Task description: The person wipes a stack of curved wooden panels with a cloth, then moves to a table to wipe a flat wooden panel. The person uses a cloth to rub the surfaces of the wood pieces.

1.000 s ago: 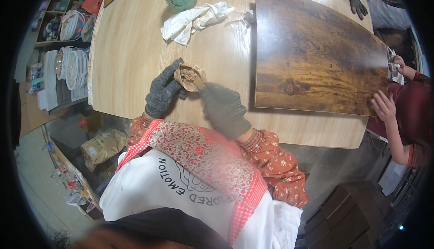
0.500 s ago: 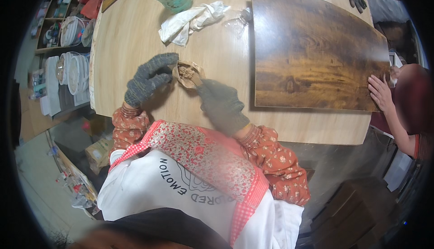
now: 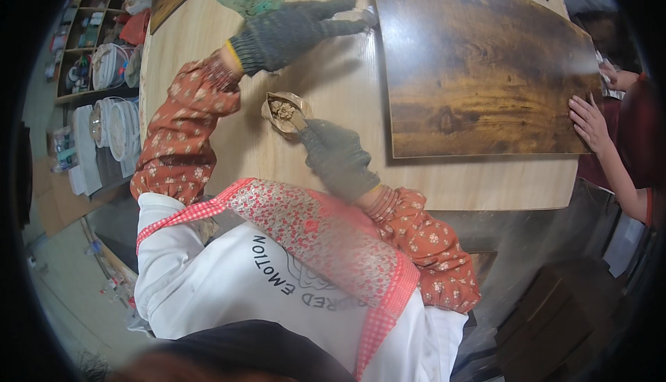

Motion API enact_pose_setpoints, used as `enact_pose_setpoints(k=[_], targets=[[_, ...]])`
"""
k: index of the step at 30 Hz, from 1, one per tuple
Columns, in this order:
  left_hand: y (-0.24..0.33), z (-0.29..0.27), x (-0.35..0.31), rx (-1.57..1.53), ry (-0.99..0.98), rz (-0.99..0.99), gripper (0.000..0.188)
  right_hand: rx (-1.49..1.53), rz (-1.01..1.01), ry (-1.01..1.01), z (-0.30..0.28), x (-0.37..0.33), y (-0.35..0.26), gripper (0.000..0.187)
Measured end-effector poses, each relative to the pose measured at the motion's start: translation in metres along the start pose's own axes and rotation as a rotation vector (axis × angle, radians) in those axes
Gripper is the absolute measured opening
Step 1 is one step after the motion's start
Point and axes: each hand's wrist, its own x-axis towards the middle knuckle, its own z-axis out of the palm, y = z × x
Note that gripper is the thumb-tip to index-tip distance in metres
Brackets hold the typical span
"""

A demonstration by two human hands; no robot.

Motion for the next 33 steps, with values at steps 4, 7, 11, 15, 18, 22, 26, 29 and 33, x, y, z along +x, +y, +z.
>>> enact_pose_setpoints(k=[4,7,11,15,18,22,26,29,33], targets=[[0.002,0.02,0.015,0.112,0.022,0.083,0.043,-0.007,-0.021,0.0,-0.003,0.0,0.005,0.033],[0.001,0.034,0.023,0.12,-0.019,0.059,0.043,-0.045,-0.065,0.002,-0.004,0.0,0.004,0.032],[-0.002,0.044,0.023,0.043,0.084,0.081,0.041,-0.033,0.037,-0.035,-0.005,0.0,0.0,0.031],[-0.002,0.044,0.017,-0.069,0.164,0.076,0.039,-0.129,-0.029,-0.116,-0.007,0.002,-0.005,0.028],[-0.003,0.039,0.017,-0.116,0.145,0.048,0.039,-0.073,0.05,-0.108,-0.008,0.003,-0.006,0.028],[-0.003,0.031,0.017,-0.141,0.1,-0.012,0.039,-0.12,0.053,-0.131,-0.01,0.002,0.001,0.028],[-0.006,0.007,0.0,-0.07,-0.046,-0.11,0.039,-0.365,-0.276,-0.099,-0.013,0.003,0.011,0.027],[-0.011,-0.017,-0.017,-0.071,-0.292,-0.151,0.053,-0.419,-0.412,-0.091,-0.012,0.003,0.015,0.026],[-0.007,-0.033,-0.043,-0.052,-0.25,-0.145,0.066,-0.42,-0.288,-0.113,-0.01,0.0,0.017,0.026]])
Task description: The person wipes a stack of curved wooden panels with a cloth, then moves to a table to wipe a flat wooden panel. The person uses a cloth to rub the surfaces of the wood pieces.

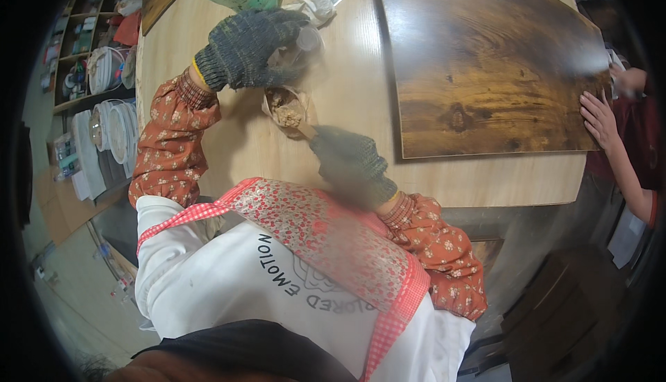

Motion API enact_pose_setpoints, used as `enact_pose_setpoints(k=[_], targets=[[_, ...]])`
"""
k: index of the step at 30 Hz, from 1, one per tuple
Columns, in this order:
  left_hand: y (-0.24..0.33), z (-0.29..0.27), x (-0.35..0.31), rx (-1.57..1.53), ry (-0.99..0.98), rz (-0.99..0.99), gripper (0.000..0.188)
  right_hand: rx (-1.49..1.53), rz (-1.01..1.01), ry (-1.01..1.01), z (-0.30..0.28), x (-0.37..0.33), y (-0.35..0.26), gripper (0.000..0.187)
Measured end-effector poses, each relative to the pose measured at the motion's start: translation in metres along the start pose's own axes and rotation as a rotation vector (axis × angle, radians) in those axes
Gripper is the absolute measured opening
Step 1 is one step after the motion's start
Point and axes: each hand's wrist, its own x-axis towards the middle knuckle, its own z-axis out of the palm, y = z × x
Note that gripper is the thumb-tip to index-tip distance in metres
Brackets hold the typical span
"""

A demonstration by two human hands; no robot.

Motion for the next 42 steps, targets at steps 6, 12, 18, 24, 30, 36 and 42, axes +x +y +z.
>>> enact_pose_setpoints(k=[6,12,18,24,30,36,42], targets=[[-0.001,0.007,-0.001,-0.133,-0.141,0.115,0.066,-0.191,-0.081,0.053,-0.001,-0.002,0.004,0.023],[-0.006,0.015,0.002,-0.313,-0.132,0.167,0.06,0.099,0.257,0.037,-0.017,0.007,-0.017,0.021],[-0.018,0.033,-0.002,-0.487,-0.05,0.173,0.056,0.38,0.386,0.288,-0.031,0.028,-0.043,0.021],[-0.017,0.034,-0.006,-0.595,-0.077,0.168,0.051,-0.22,0.074,0.303,-0.027,0.051,-0.034,0.021],[-0.02,0.04,-0.007,-0.464,0.291,0.375,0.053,-0.592,-0.061,0.11,-0.029,0.068,-0.023,0.016],[-0.025,0.057,-0.011,-0.853,0.129,0.133,0.057,-0.864,-0.095,0.014,-0.031,0.08,-0.026,0.011],[-0.02,0.053,-0.014,-0.671,0.191,0.189,0.063,-1.451,-0.094,-0.076,-0.024,0.08,-0.024,0.016]])
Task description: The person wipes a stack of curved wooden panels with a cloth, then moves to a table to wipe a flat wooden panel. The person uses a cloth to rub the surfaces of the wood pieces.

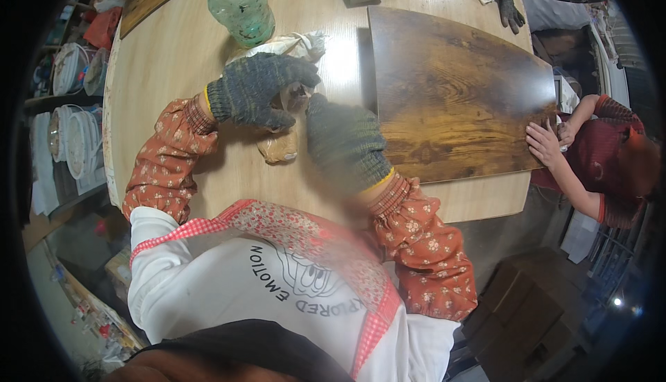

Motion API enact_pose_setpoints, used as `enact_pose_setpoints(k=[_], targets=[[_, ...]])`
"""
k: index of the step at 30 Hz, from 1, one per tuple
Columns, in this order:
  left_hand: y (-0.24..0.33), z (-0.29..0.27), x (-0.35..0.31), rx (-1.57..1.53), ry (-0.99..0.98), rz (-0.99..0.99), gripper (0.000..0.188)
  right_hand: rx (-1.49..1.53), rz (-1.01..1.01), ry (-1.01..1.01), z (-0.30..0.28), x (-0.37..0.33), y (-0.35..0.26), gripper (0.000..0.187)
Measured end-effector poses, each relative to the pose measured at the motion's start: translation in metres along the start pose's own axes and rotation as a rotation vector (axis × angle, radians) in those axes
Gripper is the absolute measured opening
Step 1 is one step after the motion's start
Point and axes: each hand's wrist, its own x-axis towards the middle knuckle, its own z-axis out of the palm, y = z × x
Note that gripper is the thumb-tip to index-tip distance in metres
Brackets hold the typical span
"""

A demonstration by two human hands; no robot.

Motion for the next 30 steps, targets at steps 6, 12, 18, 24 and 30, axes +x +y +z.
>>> enact_pose_setpoints(k=[6,12,18,24,30], targets=[[0.018,-0.008,0.011,0.068,-0.164,-0.177,0.063,0.591,0.027,0.062,-0.01,0.001,0.014,0.015],[0.012,-0.005,0.006,0.123,-0.056,-0.021,0.063,0.729,0.125,0.129,-0.031,-0.009,0.02,0.018],[-0.01,0.01,0.006,-0.24,0.041,0.016,0.064,0.725,0.157,0.155,-0.027,-0.007,0.013,0.018],[-0.017,0.013,0.004,-0.255,0.086,0.092,0.069,0.709,0.193,0.104,-0.024,-0.006,0.013,0.018],[-0.02,0.022,0.004,-0.566,0.057,-0.02,0.072,0.708,0.136,0.065,-0.027,0.001,0.019,0.016]])
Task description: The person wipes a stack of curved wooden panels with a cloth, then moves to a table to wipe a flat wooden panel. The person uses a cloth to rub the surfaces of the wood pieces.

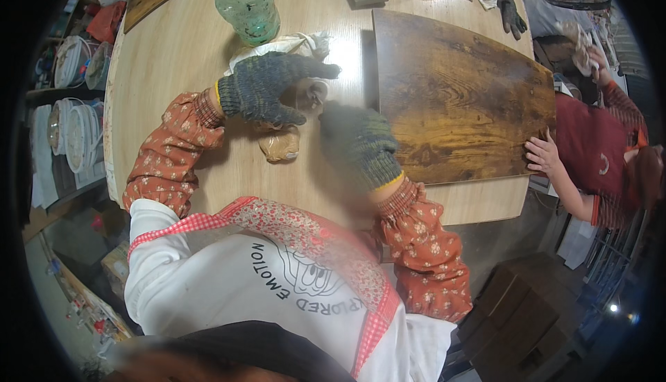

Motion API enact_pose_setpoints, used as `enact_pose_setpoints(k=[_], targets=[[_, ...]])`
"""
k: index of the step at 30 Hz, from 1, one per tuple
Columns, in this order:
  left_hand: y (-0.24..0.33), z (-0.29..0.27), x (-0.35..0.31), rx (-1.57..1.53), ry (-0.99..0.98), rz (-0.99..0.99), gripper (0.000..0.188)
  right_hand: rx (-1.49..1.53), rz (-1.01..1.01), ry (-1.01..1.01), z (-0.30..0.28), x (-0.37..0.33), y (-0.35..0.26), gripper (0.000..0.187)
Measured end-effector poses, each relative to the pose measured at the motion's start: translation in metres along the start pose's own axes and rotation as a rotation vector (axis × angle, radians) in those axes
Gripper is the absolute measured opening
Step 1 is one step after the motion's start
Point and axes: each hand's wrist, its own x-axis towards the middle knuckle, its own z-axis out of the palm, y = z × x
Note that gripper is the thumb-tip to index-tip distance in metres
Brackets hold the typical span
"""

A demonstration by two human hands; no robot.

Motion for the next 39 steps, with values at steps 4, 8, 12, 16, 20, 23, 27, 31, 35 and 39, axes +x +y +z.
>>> enact_pose_setpoints(k=[4,8,12,16,20,23,27,31,35,39], targets=[[0.004,-0.004,-0.001,0.223,-0.003,0.069,0.071,0.11,0.088,0.047,-0.004,0.002,-0.001,0.015],[0.016,-0.01,-0.005,0.331,0.006,0.055,0.07,0.181,0.061,0.116,-0.004,0.002,0.002,0.014],[0.026,-0.013,-0.007,0.302,0.047,0.042,0.068,0.191,0.075,0.128,0.0,0.0,0.008,0.015],[0.033,-0.009,-0.006,0.246,0.095,0.043,0.064,0.257,0.047,0.184,0.001,-0.002,0.008,0.017],[0.038,-0.003,-0.003,0.192,0.152,-0.033,0.057,0.334,0.076,0.179,-0.004,-0.003,0.001,0.018],[0.039,0.002,0.002,0.224,0.209,0.056,0.051,0.366,0.09,0.189,-0.007,-0.003,-0.006,0.019],[0.035,0.004,0.006,0.159,0.25,0.055,0.047,0.364,0.109,0.239,-0.007,-0.004,-0.011,0.02],[0.029,0.003,0.007,0.229,0.264,0.112,0.043,0.473,0.197,0.286,-0.006,-0.008,-0.011,0.02],[0.025,0.008,0.008,0.066,0.249,-0.024,0.043,0.555,0.308,0.153,-0.01,-0.015,-0.005,0.023],[0.031,0.003,0.004,0.151,0.257,0.031,0.048,0.517,0.222,0.199,-0.006,-0.019,0.002,0.022]])
